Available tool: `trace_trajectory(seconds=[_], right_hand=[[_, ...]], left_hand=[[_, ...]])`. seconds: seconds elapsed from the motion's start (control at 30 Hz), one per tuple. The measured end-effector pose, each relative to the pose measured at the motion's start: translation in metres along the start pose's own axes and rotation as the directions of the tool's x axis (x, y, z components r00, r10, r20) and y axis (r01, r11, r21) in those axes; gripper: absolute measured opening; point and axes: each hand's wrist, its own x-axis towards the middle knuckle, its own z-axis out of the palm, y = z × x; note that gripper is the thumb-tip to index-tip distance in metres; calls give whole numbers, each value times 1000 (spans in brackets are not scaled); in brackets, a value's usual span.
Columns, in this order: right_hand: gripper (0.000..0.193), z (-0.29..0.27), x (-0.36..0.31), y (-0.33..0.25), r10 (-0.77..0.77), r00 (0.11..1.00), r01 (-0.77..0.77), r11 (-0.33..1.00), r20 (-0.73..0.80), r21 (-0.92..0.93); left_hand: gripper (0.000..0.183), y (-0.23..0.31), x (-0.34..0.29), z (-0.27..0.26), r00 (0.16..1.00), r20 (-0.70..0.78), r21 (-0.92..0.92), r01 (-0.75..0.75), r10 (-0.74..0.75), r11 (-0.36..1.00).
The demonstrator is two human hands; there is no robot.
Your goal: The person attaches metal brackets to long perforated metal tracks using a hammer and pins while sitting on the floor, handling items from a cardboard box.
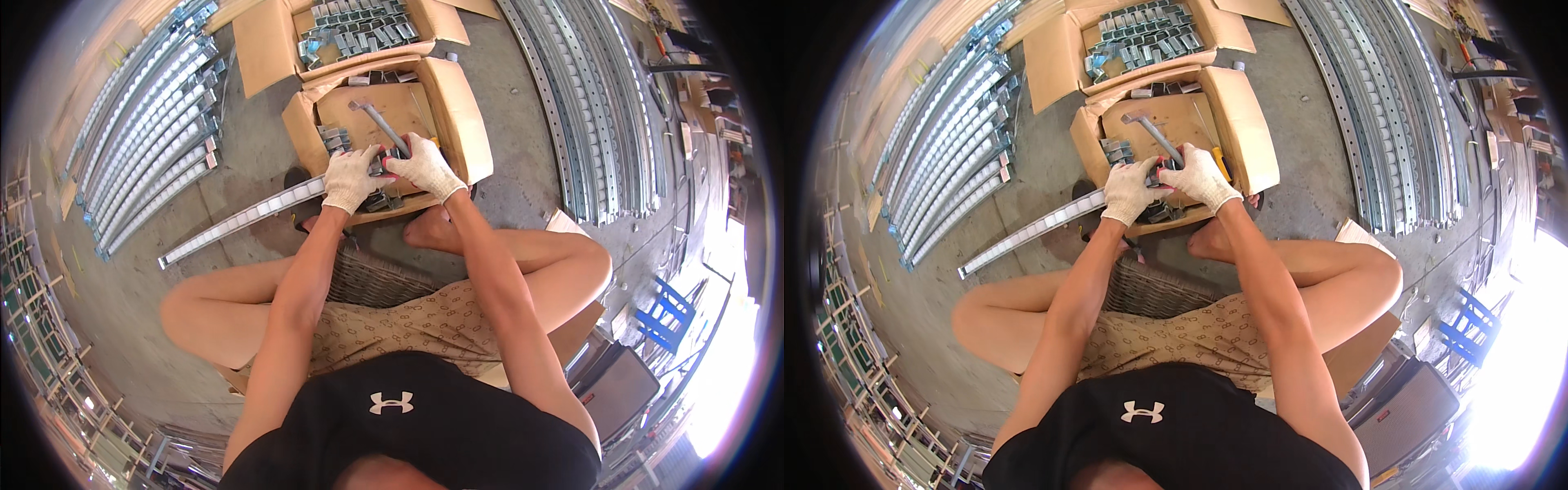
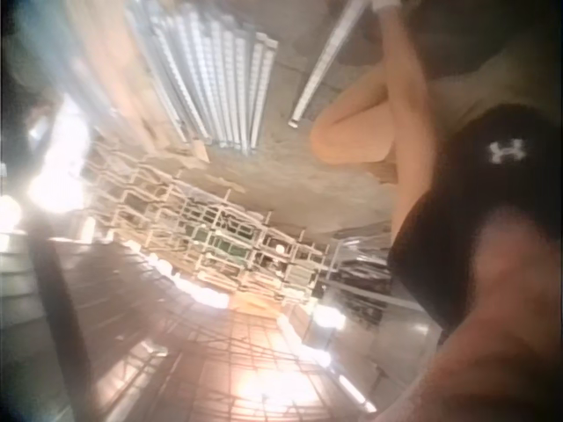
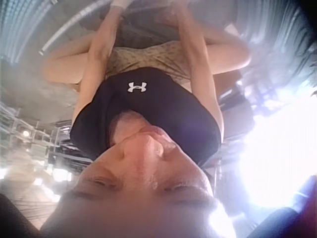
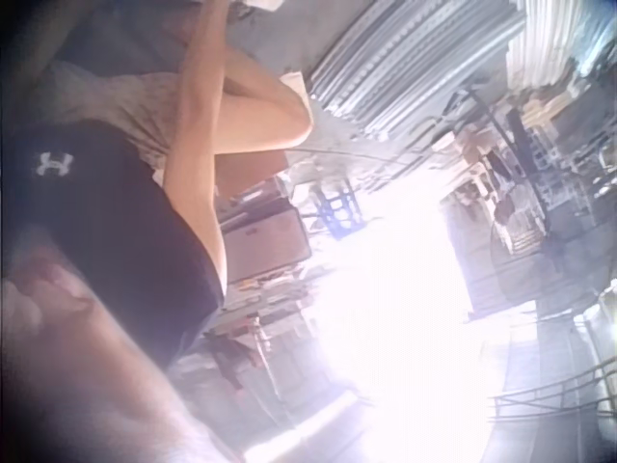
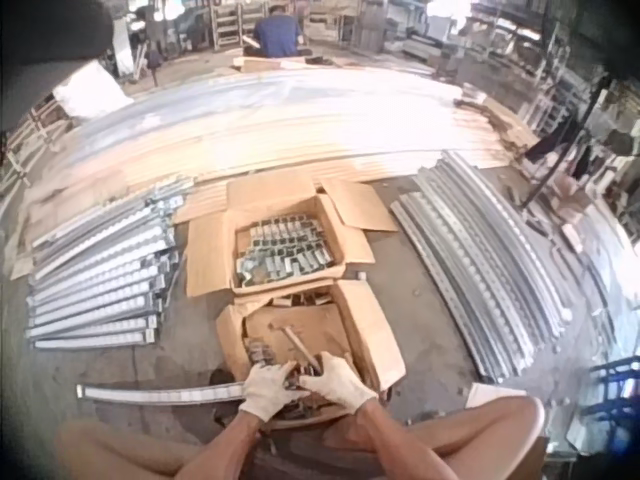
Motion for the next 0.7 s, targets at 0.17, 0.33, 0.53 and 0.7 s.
trace_trajectory(seconds=[0.17,0.33,0.53,0.7], right_hand=[[57,5,1,8,4,1000,-4,1000,-14,-5],[59,8,9,4,-75,997,75,994,13,-84],[58,-8,19,-13,-22,990,35,996,139,-85],[62,-6,6,-9,-22,999,23,1000,32,-11]], left_hand=[[71,-1,-1,3,999,-42,18,-25,26,1000],[71,-6,3,10,998,-57,38,-17,19,999],[69,-2,5,2,1000,-20,7,6,-5,1000],[73,-1,6,1,999,-45,20,9,-9,1000]])
